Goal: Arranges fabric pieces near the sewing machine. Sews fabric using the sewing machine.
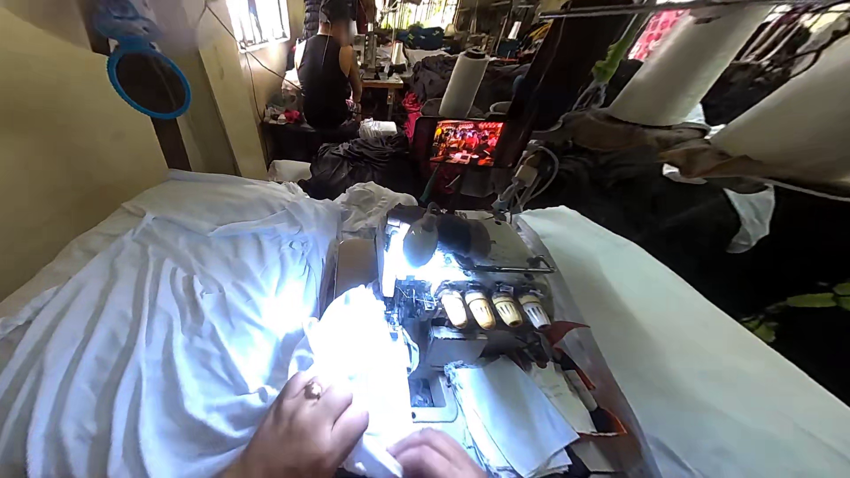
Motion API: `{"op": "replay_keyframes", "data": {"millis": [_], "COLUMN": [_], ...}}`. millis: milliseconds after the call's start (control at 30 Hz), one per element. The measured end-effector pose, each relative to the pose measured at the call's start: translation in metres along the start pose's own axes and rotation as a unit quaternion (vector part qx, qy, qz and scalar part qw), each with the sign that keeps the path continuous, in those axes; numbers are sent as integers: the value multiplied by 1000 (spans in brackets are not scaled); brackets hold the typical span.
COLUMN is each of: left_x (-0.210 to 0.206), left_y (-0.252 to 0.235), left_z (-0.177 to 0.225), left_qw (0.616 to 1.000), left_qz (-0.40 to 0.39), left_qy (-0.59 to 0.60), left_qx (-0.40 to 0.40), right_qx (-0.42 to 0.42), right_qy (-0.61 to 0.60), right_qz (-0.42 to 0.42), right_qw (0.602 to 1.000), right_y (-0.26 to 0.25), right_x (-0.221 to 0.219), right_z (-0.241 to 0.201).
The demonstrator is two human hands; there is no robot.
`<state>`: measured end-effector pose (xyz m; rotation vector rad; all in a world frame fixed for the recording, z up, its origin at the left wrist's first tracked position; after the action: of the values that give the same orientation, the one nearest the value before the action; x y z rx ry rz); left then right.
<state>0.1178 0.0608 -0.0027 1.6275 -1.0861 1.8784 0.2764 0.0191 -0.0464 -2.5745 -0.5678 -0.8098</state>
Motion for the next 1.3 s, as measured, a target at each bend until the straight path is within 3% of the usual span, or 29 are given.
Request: {"op": "replay_keyframes", "data": {"millis": [133, 300, 400, 500, 567, 600, 667, 767, 800, 833, 867, 933, 967, 1000, 1067, 1133, 1200, 1233, 1267, 1300], "left_x": [9, -17, -28, -26, -20, -17, -25, -73, -79, -75, -62, -18, 1, 16, 38, 75, 118, 134, 146, 152], "left_y": [-10, -20, -33, -51, -61, -64, -63, -45, -39, -31, -22, 4, 18, 31, 56, 60, 46, 38, 32, 28], "left_z": [17, 38, 37, 28, 4, -22, -92, -160, -164, -167, -172, -185, -193, -204, -224, -207, -139, -95, -59, -38], "left_qw": [983, 995, 993, 989, 986, 974, 907, 740, 713, 719, 761, 898, 946, 969, 975, 991, 970, 923, 885, 882], "left_qz": [-125, -39, 13, 28, 20, 12, 27, 29, 45, 80, 113, 128, 70, -13, -120, -74, -67, -111, -143, -157], "left_qy": [131, 61, 0, -38, -2, 55, 244, 510, 556, 569, 535, 337, 224, 132, 34, 36, 232, 358, 424, 418], "left_qx": [-16, 68, 119, 138, 167, 219, 341, 437, 426, 392, 348, 252, 225, 210, 184, 102, -11, -81, -128, -155], "right_qx": [35, 34, 16, 9, 14, 18, 15, -15, -23, -31, -42, -61, -65, -67, -45, -8, 4, 7, -21, -43], "right_qy": [24, 69, 72, 53, 39, 34, 44, 80, 86, 89, 90, 75, 63, 50, 24, 4, 43, 86, 119, 143], "right_qz": [15, 28, 88, 125, 130, 125, 103, 64, 56, 53, 50, 21, -4, -34, -66, -66, -54, -55, -128, -207], "right_qw": [999, 997, 993, 991, 991, 991, 994, 995, 994, 994, 994, 995, 996, 996, 996, 998, 998, 995, 984, 967], "right_y": [-25, -29, -23, -20, -21, -22, -26, -28, -27, -25, -24, -20, -21, -25, -41, -75, -110, -122, -129, -131], "right_x": [17, 21, 23, 25, 24, 23, 17, 2, -1, -3, -6, -18, -28, -40, -65, -79, -82, -82, -81, -77], "right_z": [9, 13, 18, 15, 13, 11, 5, 0, 0, 1, 2, 4, 4, 3, -3, -13, -22, -23, -26, -32]}}
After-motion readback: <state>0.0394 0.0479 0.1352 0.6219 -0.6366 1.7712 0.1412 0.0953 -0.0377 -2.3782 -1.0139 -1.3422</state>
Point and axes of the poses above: each hand's wrist, its own y-axis away from the middle knuckle, its own x-axis out of the back of the hand, z = x × y, the point moved 7 cm from there along -y, towards the middle knuckle, and after that the axes turned 13 degrees about -z, right-handed, at the moved point
